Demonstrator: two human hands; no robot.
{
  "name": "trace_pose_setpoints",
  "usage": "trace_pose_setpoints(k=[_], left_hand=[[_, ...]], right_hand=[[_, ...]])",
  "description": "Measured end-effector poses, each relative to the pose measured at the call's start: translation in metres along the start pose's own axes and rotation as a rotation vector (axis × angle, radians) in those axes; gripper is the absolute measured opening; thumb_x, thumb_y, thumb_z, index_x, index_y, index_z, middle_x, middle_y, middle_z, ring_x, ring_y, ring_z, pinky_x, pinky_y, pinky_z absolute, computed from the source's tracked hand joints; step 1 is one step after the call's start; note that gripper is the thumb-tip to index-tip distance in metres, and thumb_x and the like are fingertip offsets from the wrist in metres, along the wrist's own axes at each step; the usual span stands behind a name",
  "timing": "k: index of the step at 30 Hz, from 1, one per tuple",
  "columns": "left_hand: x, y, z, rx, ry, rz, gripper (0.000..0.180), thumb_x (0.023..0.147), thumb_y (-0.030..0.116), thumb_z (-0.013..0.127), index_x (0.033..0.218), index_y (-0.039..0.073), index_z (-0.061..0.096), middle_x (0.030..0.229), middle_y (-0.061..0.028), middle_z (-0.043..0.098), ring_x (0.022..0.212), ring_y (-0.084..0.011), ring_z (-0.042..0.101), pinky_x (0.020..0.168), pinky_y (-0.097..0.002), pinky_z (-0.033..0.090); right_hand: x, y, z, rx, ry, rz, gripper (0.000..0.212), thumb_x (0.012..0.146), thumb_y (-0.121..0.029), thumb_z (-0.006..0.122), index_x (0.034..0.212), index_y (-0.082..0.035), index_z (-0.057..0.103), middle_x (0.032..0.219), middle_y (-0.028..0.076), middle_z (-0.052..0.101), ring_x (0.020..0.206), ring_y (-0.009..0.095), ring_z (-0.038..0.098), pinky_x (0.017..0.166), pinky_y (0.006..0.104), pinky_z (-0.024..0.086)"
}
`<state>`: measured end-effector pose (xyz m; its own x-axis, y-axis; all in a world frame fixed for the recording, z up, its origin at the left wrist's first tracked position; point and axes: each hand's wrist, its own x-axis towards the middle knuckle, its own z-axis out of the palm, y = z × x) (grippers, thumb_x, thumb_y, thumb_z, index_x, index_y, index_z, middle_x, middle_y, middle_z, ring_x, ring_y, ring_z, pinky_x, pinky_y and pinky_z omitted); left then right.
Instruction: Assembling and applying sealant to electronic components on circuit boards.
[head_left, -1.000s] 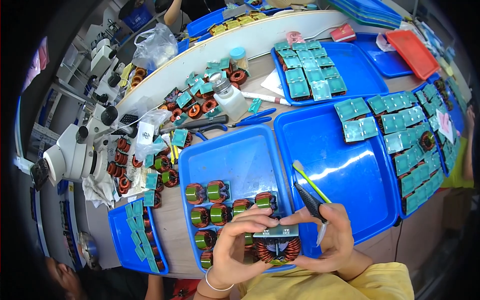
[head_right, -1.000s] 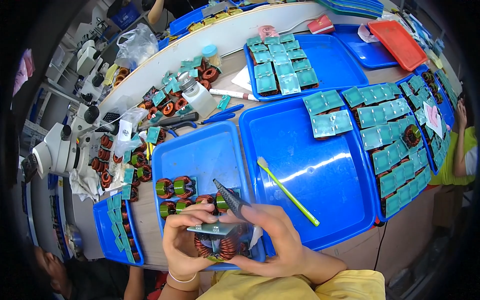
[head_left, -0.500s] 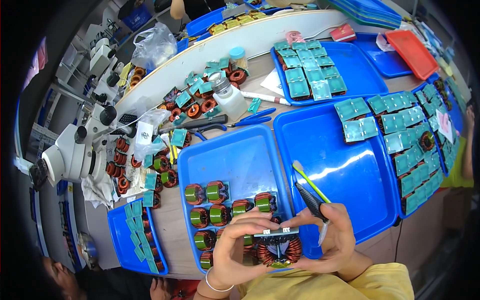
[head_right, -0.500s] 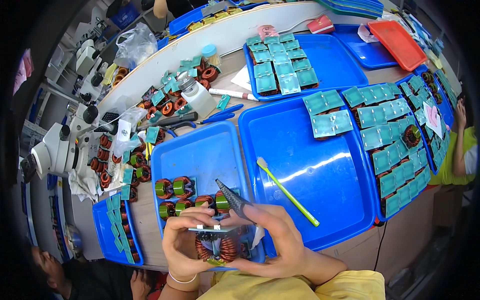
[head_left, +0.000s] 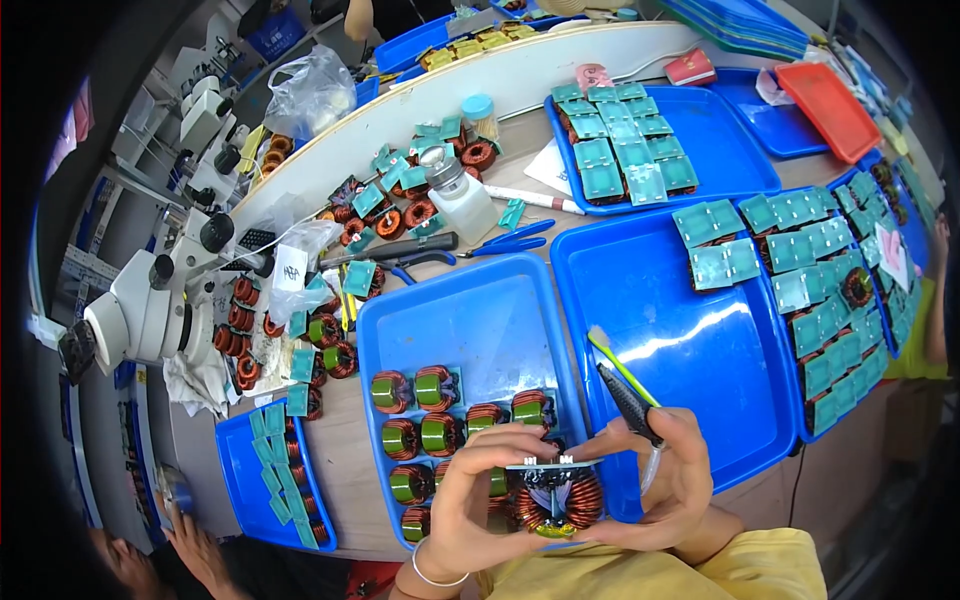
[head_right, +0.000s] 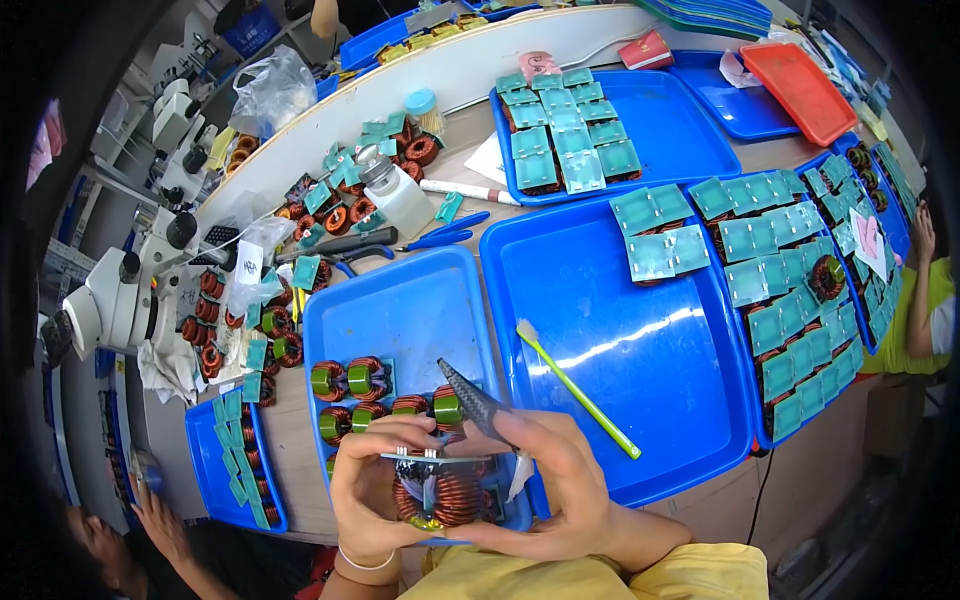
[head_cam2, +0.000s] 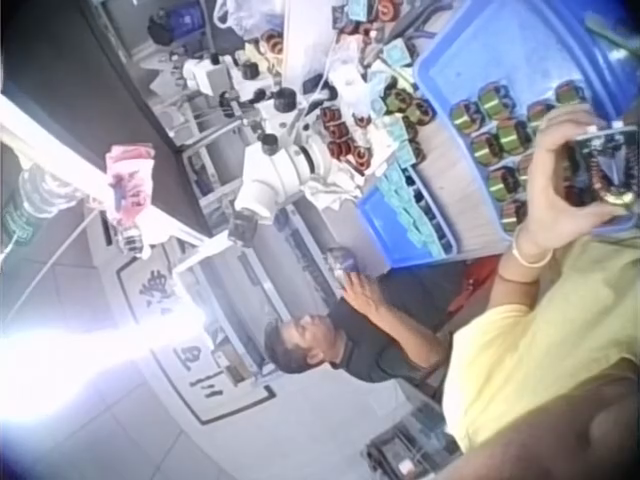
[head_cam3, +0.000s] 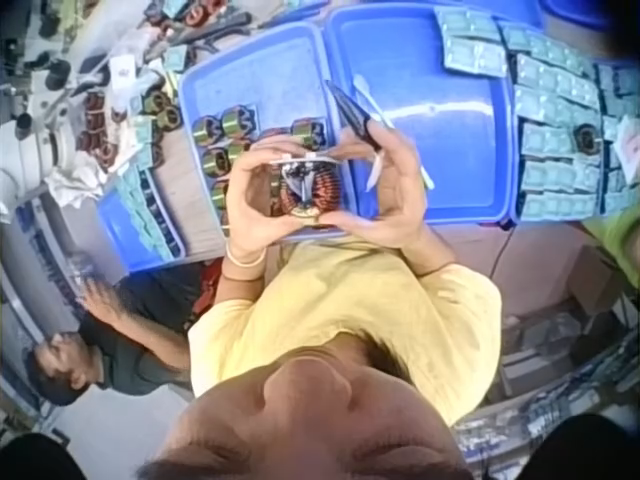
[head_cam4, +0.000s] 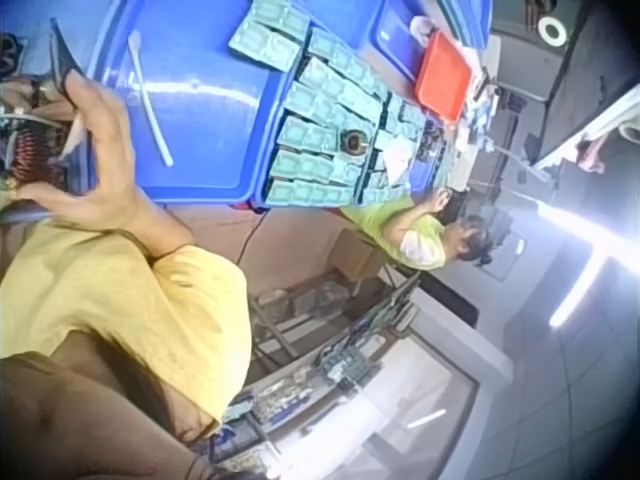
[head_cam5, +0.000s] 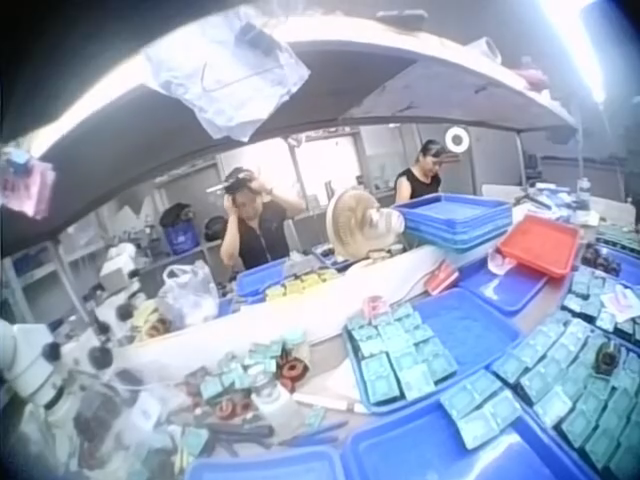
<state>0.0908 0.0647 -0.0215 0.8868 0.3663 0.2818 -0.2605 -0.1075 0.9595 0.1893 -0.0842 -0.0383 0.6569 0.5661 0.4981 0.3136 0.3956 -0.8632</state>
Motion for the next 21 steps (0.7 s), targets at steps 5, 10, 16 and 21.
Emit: trace_pose_setpoints(k=[5,10,16,21], left_hand=[[0.002,0.001,0.001,-0.007,-0.021,0.004,0.065,0.050,0.010,0.085,0.102,0.002,0.047,0.101,-0.0181,0.056,0.105,-0.0313,0.051,0.095,-0.0447,0.037],[0.001,0.007,0.001,0.045,-0.096,-0.063,0.075,0.055,0.015,0.085,0.116,0.003,0.043,0.120,-0.0158,0.044,0.116,-0.0327,0.042,0.097,-0.0444,0.035],[-0.005,0.035,-0.001,0.797,-0.136,0.274,0.072,0.045,0.029,0.086,0.110,0.020,0.057,0.123,-0.0115,0.042,0.122,-0.0373,0.033,0.101,-0.0488,0.029],[-0.006,0.048,-0.002,1.101,-0.272,0.286,0.046,0.053,0.025,0.081,0.096,0.024,0.067,0.119,-0.0034,0.045,0.125,-0.0321,0.028,0.106,-0.0498,0.019]], right_hand=[[0.002,-0.008,-0.003,-0.099,-0.005,-0.028,0.086,0.058,-0.013,0.085,0.126,0.005,0.035,0.112,0.020,0.052,0.100,0.027,0.055,0.083,0.0336,0.044],[0.000,-0.016,-0.006,-0.191,0.009,-0.029,0.086,0.059,-0.014,0.084,0.126,0.005,0.035,0.112,0.020,0.052,0.099,0.026,0.056,0.080,0.0329,0.044],[0.004,-0.011,-0.004,-0.072,0.008,0.067,0.088,0.059,-0.013,0.083,0.129,0.003,0.034,0.114,0.018,0.048,0.091,0.023,0.061,0.080,0.0316,0.045],[0.001,-0.010,-0.001,-0.057,-0.040,0.137,0.084,0.062,-0.011,0.081,0.130,0.003,0.034,0.116,0.017,0.045,0.091,0.021,0.061,0.080,0.0310,0.046]])
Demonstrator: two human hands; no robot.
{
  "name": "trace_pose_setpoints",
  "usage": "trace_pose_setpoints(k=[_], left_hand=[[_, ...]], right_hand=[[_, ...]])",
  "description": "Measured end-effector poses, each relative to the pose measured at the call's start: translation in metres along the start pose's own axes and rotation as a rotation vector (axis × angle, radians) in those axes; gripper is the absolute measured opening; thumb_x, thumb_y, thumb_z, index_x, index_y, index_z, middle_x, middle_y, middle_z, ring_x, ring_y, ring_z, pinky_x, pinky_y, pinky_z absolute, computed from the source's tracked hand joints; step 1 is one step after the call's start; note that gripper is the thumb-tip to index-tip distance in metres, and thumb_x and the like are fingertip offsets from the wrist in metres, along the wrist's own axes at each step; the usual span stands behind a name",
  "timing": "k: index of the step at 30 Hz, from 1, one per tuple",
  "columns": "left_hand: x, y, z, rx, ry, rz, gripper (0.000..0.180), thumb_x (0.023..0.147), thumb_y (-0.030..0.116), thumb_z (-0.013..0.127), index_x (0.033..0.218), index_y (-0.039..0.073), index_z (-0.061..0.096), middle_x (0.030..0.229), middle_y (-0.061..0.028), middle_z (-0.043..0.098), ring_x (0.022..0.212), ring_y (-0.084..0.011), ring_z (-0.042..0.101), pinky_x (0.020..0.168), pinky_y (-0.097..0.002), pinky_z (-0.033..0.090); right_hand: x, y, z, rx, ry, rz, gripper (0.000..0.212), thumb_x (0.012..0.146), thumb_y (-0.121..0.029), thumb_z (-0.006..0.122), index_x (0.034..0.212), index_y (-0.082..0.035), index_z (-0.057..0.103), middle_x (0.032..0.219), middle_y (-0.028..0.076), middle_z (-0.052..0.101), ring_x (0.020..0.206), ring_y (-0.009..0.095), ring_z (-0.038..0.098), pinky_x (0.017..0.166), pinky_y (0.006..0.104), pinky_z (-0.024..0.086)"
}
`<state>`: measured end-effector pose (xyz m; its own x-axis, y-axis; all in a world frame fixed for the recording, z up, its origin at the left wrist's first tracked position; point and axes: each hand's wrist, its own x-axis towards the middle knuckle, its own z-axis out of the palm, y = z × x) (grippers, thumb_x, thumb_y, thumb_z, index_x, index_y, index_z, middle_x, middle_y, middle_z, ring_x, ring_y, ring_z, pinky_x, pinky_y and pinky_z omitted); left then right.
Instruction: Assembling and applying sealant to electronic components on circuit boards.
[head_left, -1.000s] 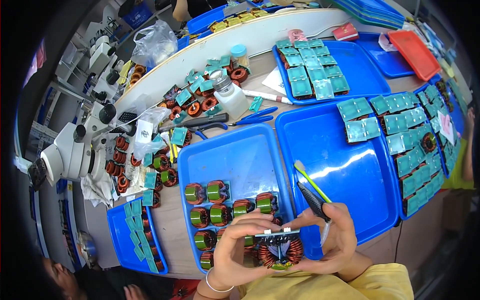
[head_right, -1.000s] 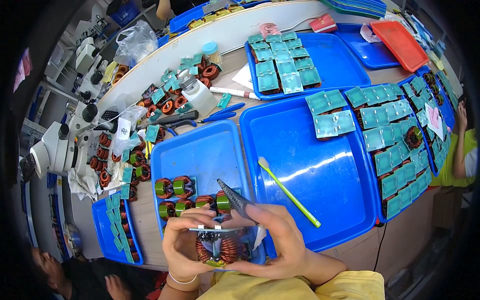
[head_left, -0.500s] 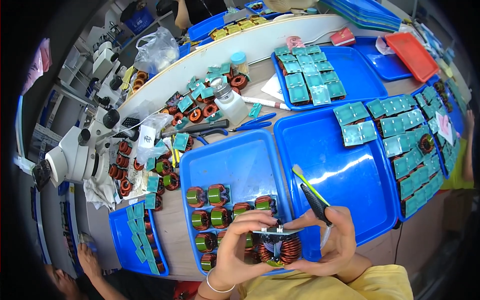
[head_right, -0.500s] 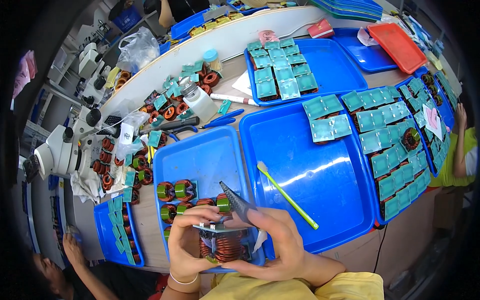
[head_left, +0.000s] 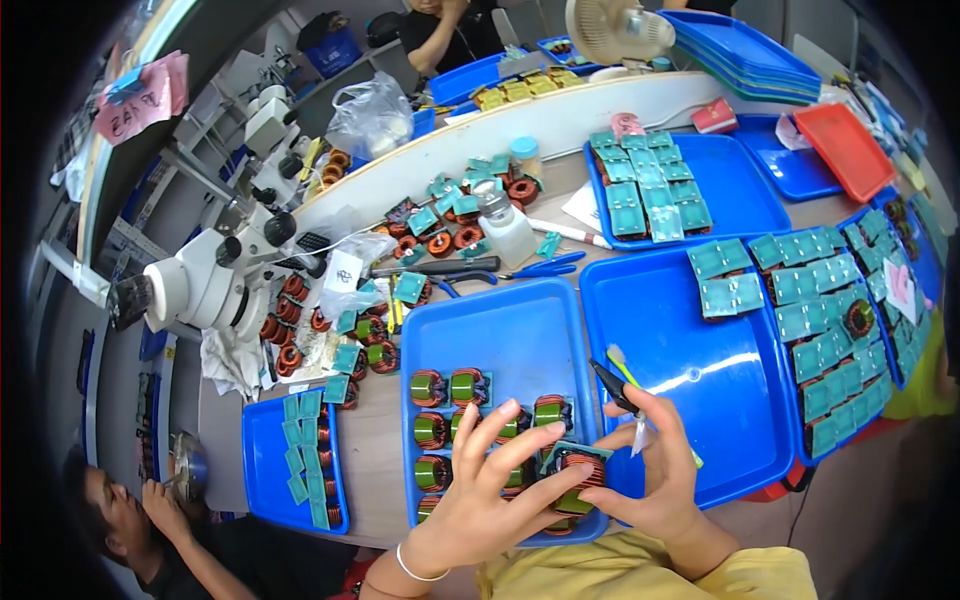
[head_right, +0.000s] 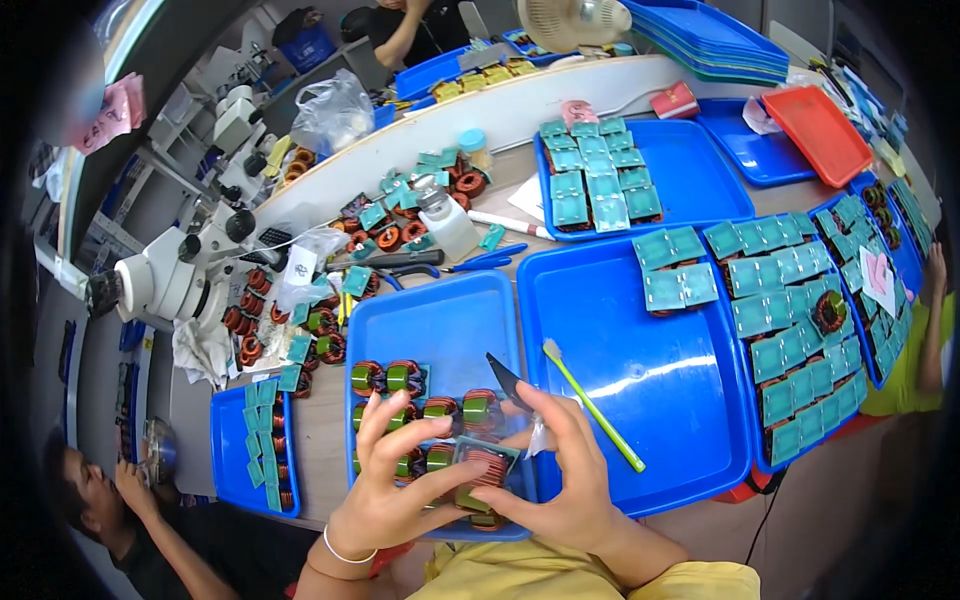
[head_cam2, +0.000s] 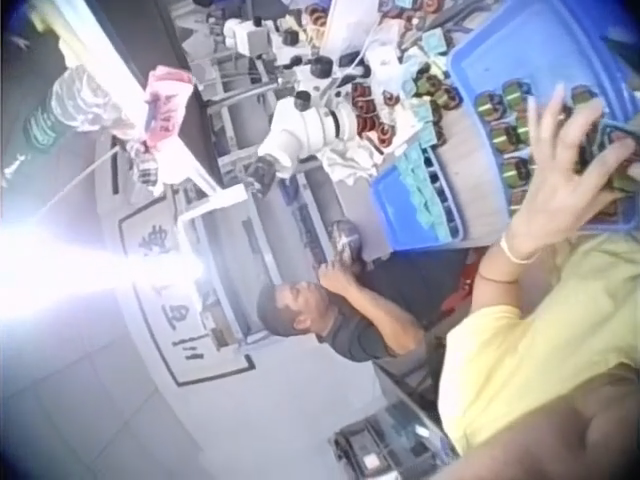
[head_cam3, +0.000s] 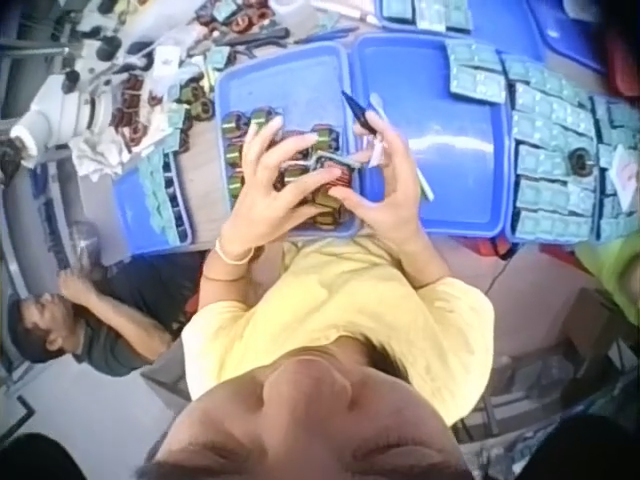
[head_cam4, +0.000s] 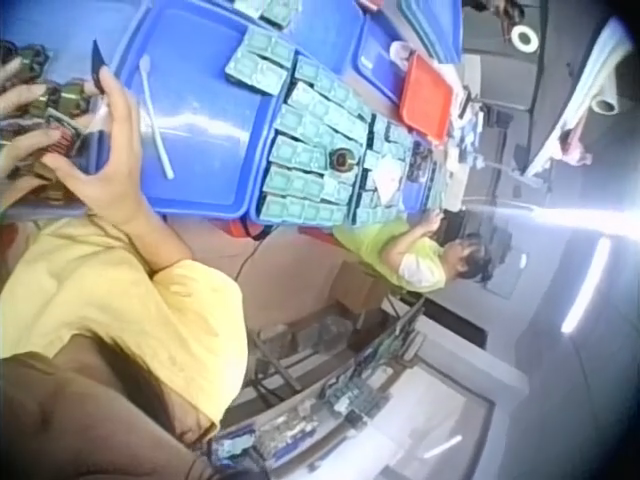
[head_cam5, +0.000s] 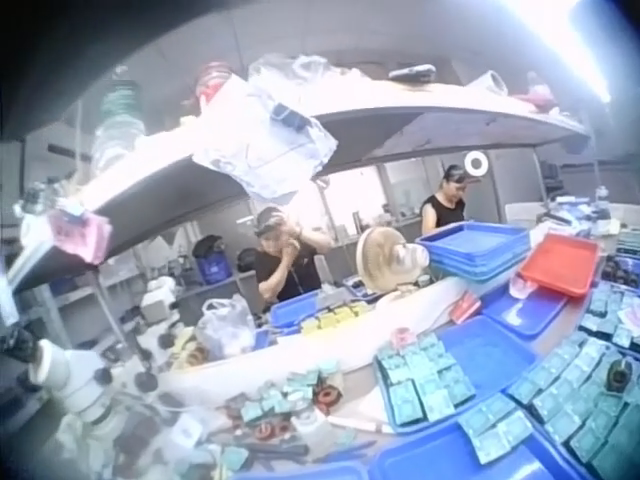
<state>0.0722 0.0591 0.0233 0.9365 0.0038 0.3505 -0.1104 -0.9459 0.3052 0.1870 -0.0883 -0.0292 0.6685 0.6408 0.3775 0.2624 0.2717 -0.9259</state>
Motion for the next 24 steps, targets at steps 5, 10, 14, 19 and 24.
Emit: trace_pose_setpoints(k=[5,10,14,19,24], left_hand=[[0.011,-0.012,-0.011,0.016,-0.060,0.015,0.050,0.062,0.037,0.076,0.107,0.022,0.062,0.126,-0.0042,0.043,0.126,-0.0317,0.028,0.103,-0.0563,0.013],[0.035,-0.064,-0.003,-0.010,0.065,-0.168,0.049,0.058,0.029,0.080,0.100,0.013,0.063,0.122,-0.0097,0.041,0.125,-0.0370,0.026,0.103,-0.0502,0.020],[0.033,-0.109,0.034,-0.042,0.036,-0.298,0.047,0.056,0.025,0.081,0.098,0.013,0.064,0.123,-0.0095,0.041,0.124,-0.0365,0.027,0.102,-0.0483,0.024],[0.022,-0.120,0.050,-0.010,-0.079,-0.356,0.045,0.057,0.027,0.081,0.098,0.016,0.065,0.124,-0.0089,0.041,0.124,-0.0370,0.027,0.103,-0.0462,0.023],[0.019,-0.123,0.044,-0.063,-0.100,-0.339,0.052,0.059,0.026,0.080,0.106,0.014,0.062,0.124,-0.0116,0.041,0.122,-0.0344,0.031,0.102,-0.0441,0.025]], right_hand=[[0.008,0.000,-0.001,0.017,0.014,0.114,0.080,0.066,-0.008,0.077,0.131,0.003,0.033,0.117,0.018,0.044,0.094,0.022,0.060,0.082,0.0312,0.046],[0.009,0.006,-0.009,0.101,0.188,0.077,0.072,0.073,-0.010,0.068,0.133,0.004,0.030,0.117,0.017,0.046,0.095,0.026,0.061,0.089,0.0339,0.041],[0.007,0.013,-0.007,0.184,0.168,0.114,0.066,0.072,0.000,0.065,0.131,0.003,0.033,0.116,0.018,0.044,0.096,0.024,0.060,0.085,0.0322,0.044],[0.010,0.012,-0.003,0.235,0.168,0.239,0.065,0.072,0.003,0.061,0.130,0.003,0.033,0.116,0.018,0.044,0.094,0.025,0.061,0.084,0.0321,0.044],[0.008,0.010,-0.001,0.190,0.203,0.212,0.064,0.071,0.004,0.054,0.131,0.005,0.033,0.114,0.016,0.047,0.089,0.026,0.063,0.060,0.0202,0.044]])
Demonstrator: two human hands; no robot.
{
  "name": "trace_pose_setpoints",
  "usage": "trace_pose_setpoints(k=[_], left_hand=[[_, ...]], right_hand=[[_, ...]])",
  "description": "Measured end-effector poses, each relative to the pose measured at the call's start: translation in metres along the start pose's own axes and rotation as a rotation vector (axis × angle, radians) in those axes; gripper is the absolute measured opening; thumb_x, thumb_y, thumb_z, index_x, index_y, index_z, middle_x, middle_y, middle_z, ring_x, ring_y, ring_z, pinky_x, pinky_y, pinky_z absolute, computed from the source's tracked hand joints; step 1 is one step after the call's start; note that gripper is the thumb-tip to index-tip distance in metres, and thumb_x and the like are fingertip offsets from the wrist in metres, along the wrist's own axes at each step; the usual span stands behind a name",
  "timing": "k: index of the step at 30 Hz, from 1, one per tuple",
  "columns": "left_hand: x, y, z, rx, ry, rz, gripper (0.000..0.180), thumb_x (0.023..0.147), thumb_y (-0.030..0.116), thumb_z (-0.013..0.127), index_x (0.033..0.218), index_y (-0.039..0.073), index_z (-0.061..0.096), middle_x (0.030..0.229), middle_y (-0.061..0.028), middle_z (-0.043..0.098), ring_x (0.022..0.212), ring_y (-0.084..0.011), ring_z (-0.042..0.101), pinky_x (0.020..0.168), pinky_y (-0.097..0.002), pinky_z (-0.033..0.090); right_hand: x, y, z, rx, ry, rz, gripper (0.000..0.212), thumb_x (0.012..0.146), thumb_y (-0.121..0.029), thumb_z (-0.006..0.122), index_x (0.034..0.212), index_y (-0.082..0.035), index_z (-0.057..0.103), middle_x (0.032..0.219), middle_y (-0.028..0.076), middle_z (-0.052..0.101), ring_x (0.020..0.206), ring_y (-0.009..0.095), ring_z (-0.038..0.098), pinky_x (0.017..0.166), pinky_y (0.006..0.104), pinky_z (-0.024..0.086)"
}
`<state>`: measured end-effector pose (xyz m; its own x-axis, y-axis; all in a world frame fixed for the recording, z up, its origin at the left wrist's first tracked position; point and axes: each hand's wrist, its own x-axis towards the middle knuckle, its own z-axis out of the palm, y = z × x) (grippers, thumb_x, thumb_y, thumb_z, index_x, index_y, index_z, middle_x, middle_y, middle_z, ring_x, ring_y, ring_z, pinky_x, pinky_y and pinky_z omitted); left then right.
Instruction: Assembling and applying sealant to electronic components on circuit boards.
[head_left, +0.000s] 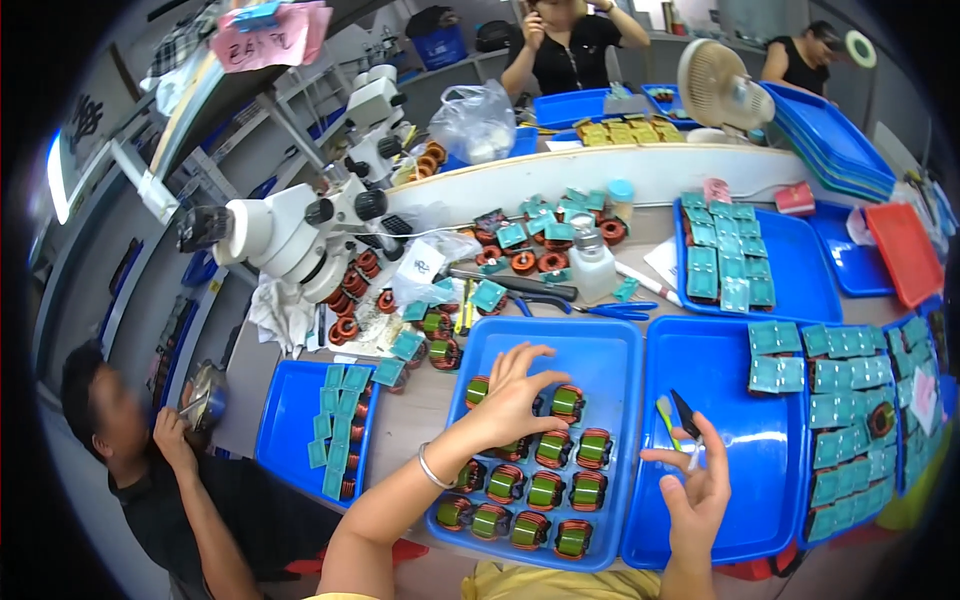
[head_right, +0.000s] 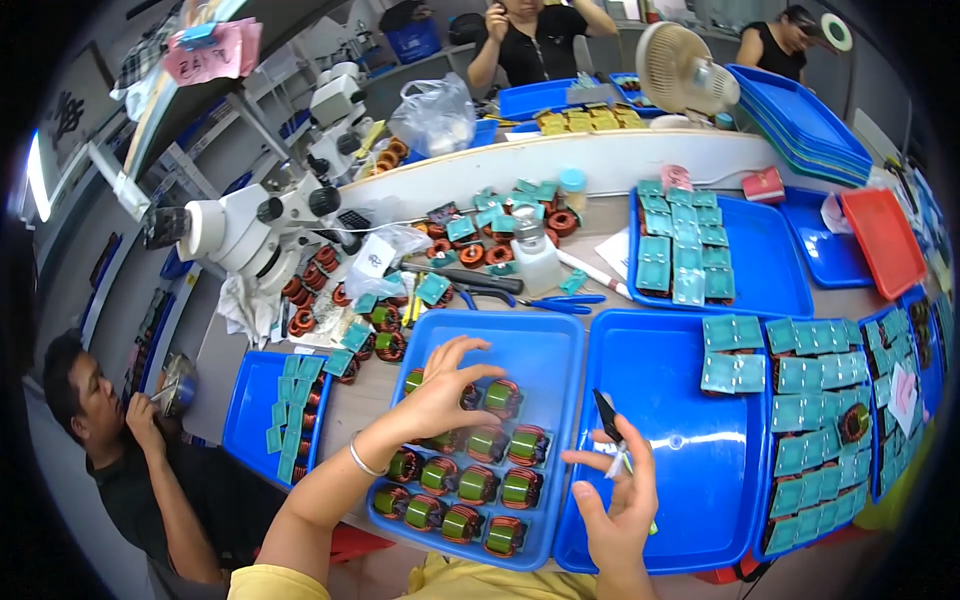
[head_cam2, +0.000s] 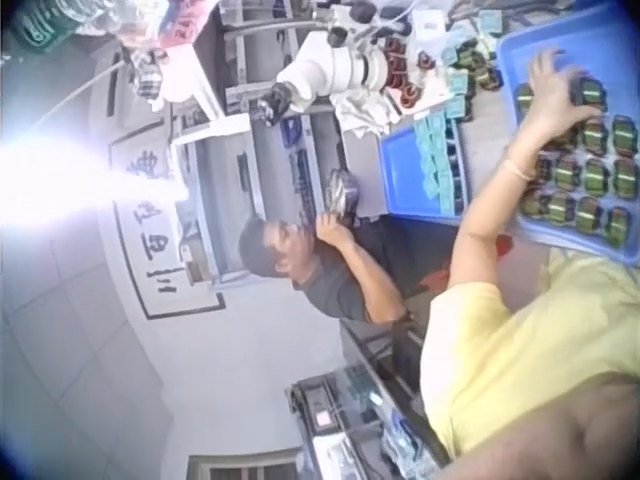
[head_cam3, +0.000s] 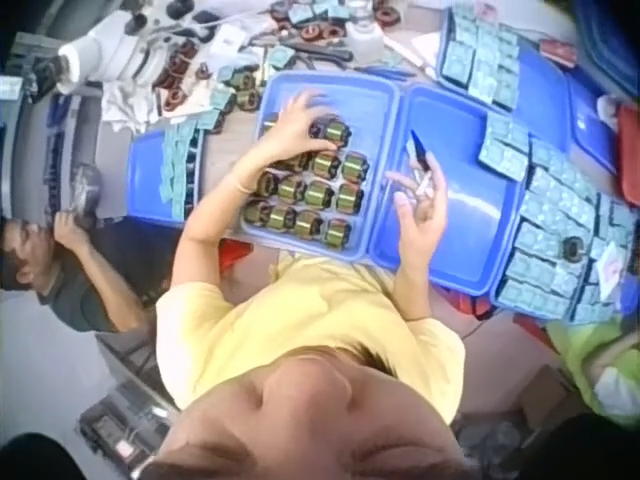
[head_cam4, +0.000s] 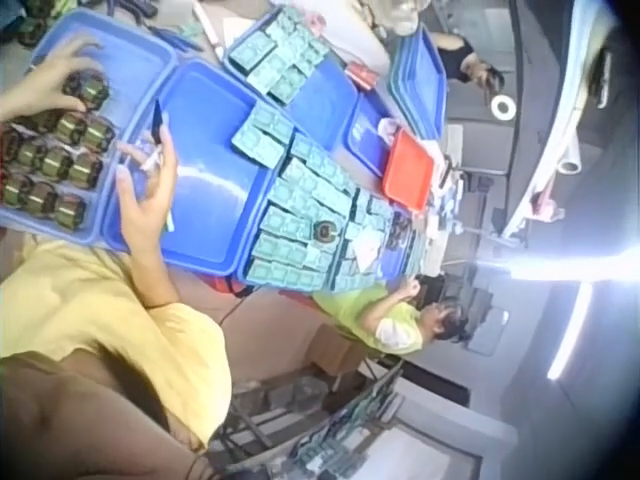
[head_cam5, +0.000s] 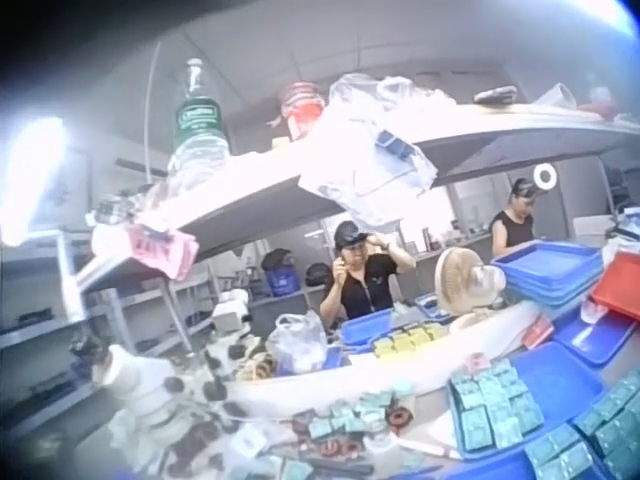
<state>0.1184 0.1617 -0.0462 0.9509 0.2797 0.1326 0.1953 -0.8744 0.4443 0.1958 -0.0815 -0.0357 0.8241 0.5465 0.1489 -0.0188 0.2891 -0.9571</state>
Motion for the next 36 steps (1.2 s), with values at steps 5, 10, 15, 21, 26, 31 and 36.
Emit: trace_pose_setpoints(k=[5,10,15,21,26,31,36], left_hand=[[-0.003,-0.046,-0.041,0.242,0.368,-0.172,0.046,0.065,0.032,0.075,0.102,0.009,0.058,0.109,-0.0135,0.051,0.103,-0.0312,0.047,0.088,-0.0423,0.036],[-0.023,-0.099,-0.036,0.526,0.444,-0.351,0.036,0.067,0.027,0.074,0.090,0.005,0.057,0.089,-0.0155,0.059,0.085,-0.0335,0.055,0.073,-0.0416,0.041],[-0.033,-0.103,-0.038,0.303,0.491,-0.372,0.026,0.066,0.017,0.073,0.078,0.001,0.056,0.070,-0.0195,0.060,0.068,-0.0366,0.059,0.062,-0.0415,0.047],[-0.051,-0.047,-0.070,-0.799,0.639,-0.463,0.053,0.084,-0.002,0.050,0.134,0.008,0.033,0.095,-0.0084,0.056,0.070,-0.0106,0.056,0.057,-0.0206,0.046],[-0.050,0.027,-0.055,-1.233,0.309,-0.315,0.043,0.083,0.009,0.055,0.123,0.003,0.039,0.093,-0.0124,0.057,0.069,-0.0223,0.061,0.061,-0.0317,0.054],[-0.042,0.086,-0.028,-1.463,-0.012,-0.258,0.049,0.079,0.017,0.068,0.116,0.000,0.042,0.097,-0.0128,0.055,0.081,-0.0207,0.059,0.066,-0.0308,0.053],[-0.045,0.100,-0.016,-1.572,-0.216,-0.346,0.053,0.074,0.014,0.073,0.115,-0.003,0.043,0.111,-0.0101,0.049,0.103,-0.0179,0.051,0.085,-0.0294,0.045]], right_hand=[[0.001,0.002,0.001,0.026,-0.005,0.040,0.062,0.073,0.004,0.058,0.130,0.004,0.033,0.114,0.017,0.046,0.092,0.025,0.062,0.084,0.0328,0.044],[-0.002,0.005,0.002,0.019,-0.013,0.024,0.061,0.074,0.006,0.058,0.130,0.004,0.034,0.114,0.017,0.046,0.092,0.025,0.061,0.083,0.0326,0.044],[-0.003,0.008,0.002,-0.010,-0.046,-0.011,0.060,0.074,0.007,0.055,0.130,0.003,0.034,0.114,0.015,0.047,0.092,0.025,0.061,0.078,0.0279,0.046],[0.001,0.013,0.002,-0.026,-0.060,-0.054,0.061,0.074,0.004,0.059,0.130,0.003,0.035,0.114,0.017,0.049,0.093,0.024,0.061,0.083,0.0311,0.043],[0.002,0.014,-0.003,-0.129,-0.158,-0.191,0.071,0.068,-0.001,0.068,0.131,0.002,0.033,0.114,0.016,0.048,0.100,0.027,0.057,0.085,0.0341,0.042],[0.002,0.018,-0.007,-0.314,-0.284,-0.446,0.096,0.059,-0.014,0.083,0.135,0.000,0.026,0.120,0.015,0.042,0.113,0.035,0.048,0.091,0.0415,0.040],[-0.004,0.019,-0.004,-0.281,-0.289,-0.395,0.097,0.058,-0.007,0.082,0.135,-0.001,0.025,0.123,0.016,0.039,0.110,0.037,0.050,0.092,0.0453,0.041]])
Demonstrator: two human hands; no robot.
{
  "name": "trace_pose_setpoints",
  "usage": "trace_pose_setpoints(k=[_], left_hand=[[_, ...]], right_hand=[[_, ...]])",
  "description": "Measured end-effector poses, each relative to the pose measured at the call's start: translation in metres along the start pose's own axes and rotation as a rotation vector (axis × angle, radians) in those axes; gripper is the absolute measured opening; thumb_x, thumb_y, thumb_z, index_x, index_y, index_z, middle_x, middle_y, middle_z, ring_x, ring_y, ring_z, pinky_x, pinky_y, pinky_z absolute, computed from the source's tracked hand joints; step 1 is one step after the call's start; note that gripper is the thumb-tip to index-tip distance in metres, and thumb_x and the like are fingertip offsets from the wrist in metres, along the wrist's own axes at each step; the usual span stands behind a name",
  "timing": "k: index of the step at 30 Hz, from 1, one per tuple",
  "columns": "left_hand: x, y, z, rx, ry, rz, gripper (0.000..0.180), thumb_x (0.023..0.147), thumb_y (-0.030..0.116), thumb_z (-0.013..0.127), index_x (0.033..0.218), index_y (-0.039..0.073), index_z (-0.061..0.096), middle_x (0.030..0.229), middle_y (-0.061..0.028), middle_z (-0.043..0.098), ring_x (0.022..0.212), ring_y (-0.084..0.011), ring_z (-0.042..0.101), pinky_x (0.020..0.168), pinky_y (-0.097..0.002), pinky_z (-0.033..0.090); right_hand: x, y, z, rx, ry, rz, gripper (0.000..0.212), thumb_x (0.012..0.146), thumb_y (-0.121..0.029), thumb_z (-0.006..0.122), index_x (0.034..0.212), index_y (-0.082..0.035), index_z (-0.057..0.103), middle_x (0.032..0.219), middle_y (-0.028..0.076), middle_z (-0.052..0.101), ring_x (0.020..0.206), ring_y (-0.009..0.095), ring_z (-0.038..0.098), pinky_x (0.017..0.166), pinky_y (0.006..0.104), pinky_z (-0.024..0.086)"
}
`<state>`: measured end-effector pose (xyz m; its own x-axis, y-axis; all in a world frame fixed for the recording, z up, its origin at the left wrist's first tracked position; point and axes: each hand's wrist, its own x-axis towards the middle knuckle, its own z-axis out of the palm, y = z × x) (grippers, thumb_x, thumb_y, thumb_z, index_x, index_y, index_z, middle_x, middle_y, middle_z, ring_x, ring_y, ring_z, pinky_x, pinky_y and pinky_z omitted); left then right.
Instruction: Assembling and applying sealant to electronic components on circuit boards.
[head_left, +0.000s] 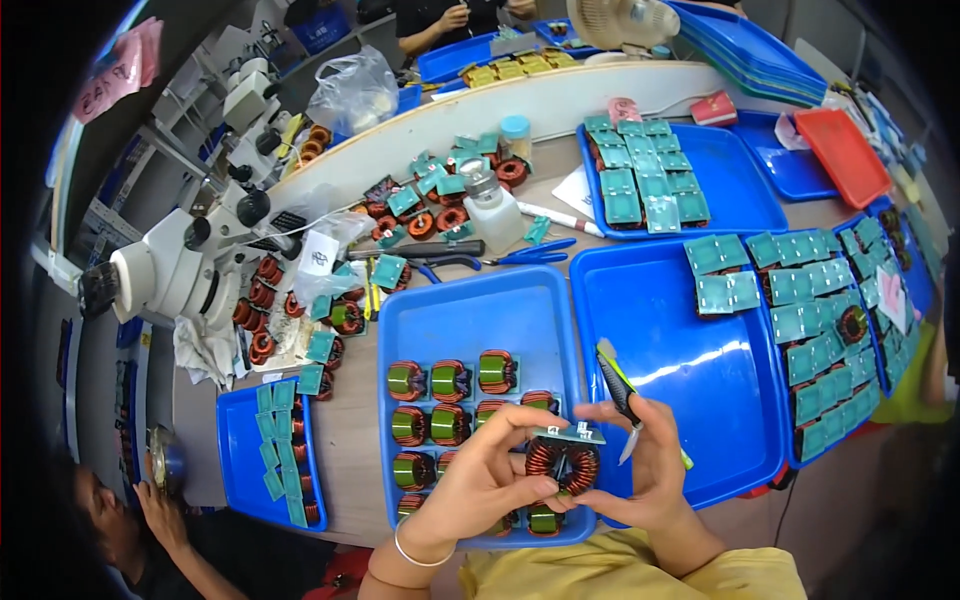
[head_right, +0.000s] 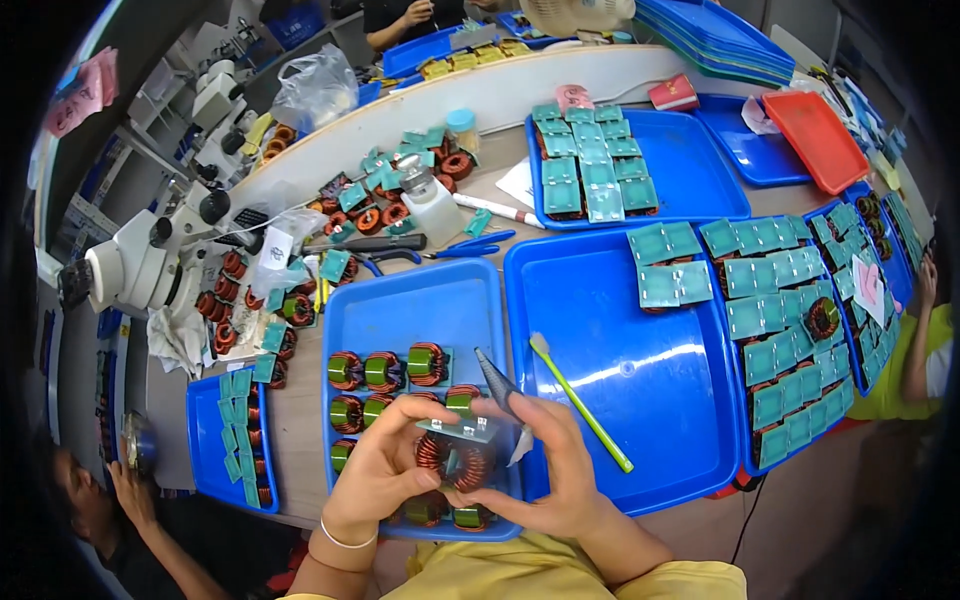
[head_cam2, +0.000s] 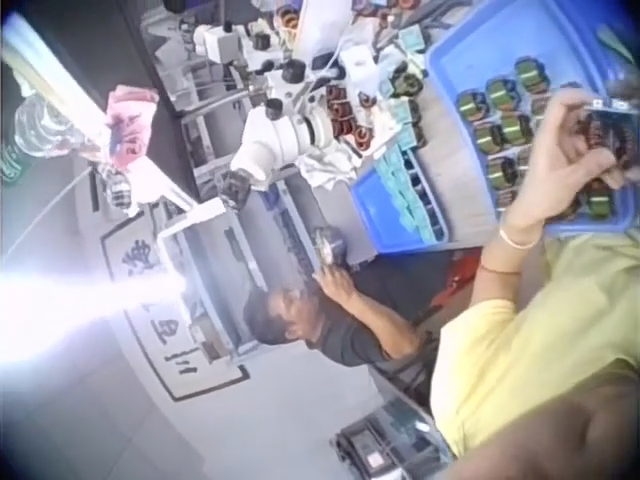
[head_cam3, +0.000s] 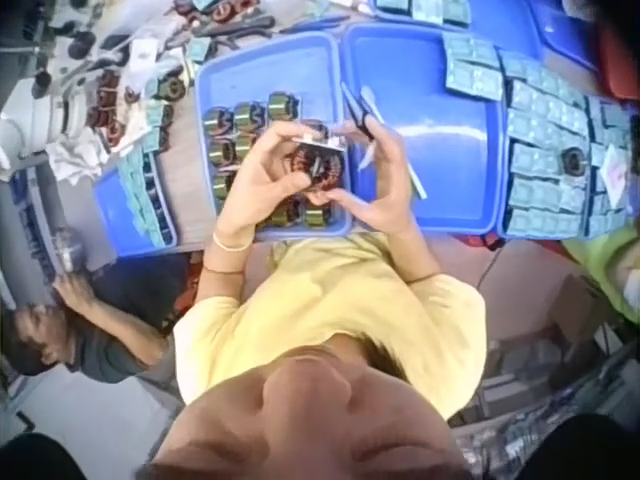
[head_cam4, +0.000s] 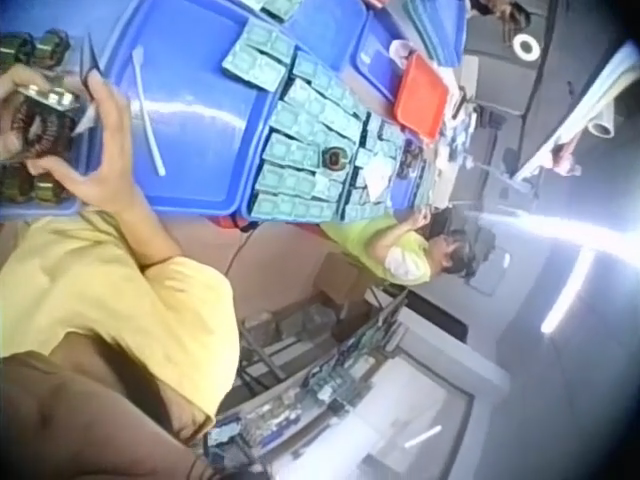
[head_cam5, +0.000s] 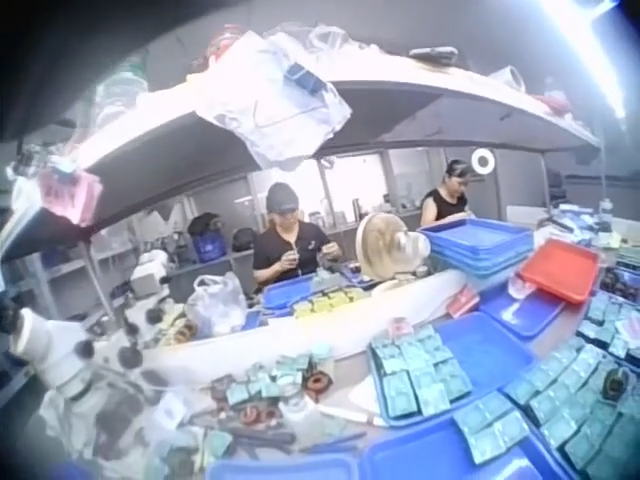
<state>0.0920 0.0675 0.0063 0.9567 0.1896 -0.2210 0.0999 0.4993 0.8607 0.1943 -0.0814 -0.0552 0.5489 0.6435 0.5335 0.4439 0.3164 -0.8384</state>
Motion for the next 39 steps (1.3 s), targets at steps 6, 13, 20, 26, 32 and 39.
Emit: trace_pose_setpoints(k=[6,13,20,26,32,39], left_hand=[[0.001,-0.008,-0.002,0.020,0.021,-0.012,0.068,0.061,0.004,0.081,0.116,-0.004,0.042,0.112,-0.0116,0.050,0.104,-0.0188,0.052,0.087,-0.0301,0.046],[-0.005,-0.015,-0.009,0.246,0.031,0.111,0.074,0.054,-0.003,0.082,0.116,-0.007,0.042,0.116,-0.0161,0.050,0.104,-0.0222,0.054,0.087,-0.0333,0.049],[-0.009,-0.010,-0.015,0.515,0.025,0.185,0.072,0.051,0.004,0.085,0.113,-0.008,0.049,0.115,-0.0162,0.050,0.104,-0.0220,0.054,0.082,-0.0330,0.051],[0.002,-0.016,-0.014,0.837,0.057,0.390,0.075,0.048,0.017,0.088,0.110,-0.006,0.053,0.108,-0.0114,0.051,0.099,-0.0209,0.052,0.083,-0.0328,0.046],[-0.001,-0.008,-0.008,0.831,0.008,0.349,0.068,0.050,0.017,0.086,0.107,-0.005,0.056,0.108,-0.0149,0.051,0.102,-0.0224,0.051,0.088,-0.0340,0.043],[0.001,-0.010,-0.012,0.774,-0.024,0.430,0.066,0.051,0.016,0.086,0.105,-0.007,0.057,0.105,-0.0173,0.053,0.097,-0.0245,0.054,0.085,-0.0337,0.045]], right_hand=[[-0.003,0.004,0.001,0.277,0.064,0.032,0.087,0.061,-0.003,0.080,0.131,0.002,0.028,0.122,0.019,0.039,0.108,0.033,0.053,0.092,0.0414,0.043],[-0.002,0.003,-0.001,0.320,0.045,0.085,0.091,0.060,0.000,0.080,0.133,0.000,0.026,0.122,0.016,0.038,0.105,0.038,0.053,0.089,0.0463,0.045],[-0.002,0.001,0.005,0.361,0.057,0.039,0.087,0.062,-0.001,0.079,0.131,0.002,0.028,0.120,0.020,0.041,0.109,0.034,0.052,0.091,0.0413,0.044],[-0.007,0.001,0.000,0.183,0.110,0.101,0.088,0.057,-0.009,0.084,0.127,0.008,0.033,0.118,0.021,0.042,0.104,0.029,0.052,0.091,0.0368,0.044],[-0.002,-0.006,-0.001,0.001,0.104,0.077,0.085,0.055,-0.018,0.086,0.121,0.009,0.040,0.109,0.020,0.052,0.098,0.026,0.054,0.081,0.0320,0.046],[0.002,-0.009,-0.002,-0.037,0.114,-0.007,0.083,0.055,-0.020,0.087,0.119,0.007,0.042,0.106,0.020,0.055,0.094,0.026,0.056,0.077,0.0301,0.046]])
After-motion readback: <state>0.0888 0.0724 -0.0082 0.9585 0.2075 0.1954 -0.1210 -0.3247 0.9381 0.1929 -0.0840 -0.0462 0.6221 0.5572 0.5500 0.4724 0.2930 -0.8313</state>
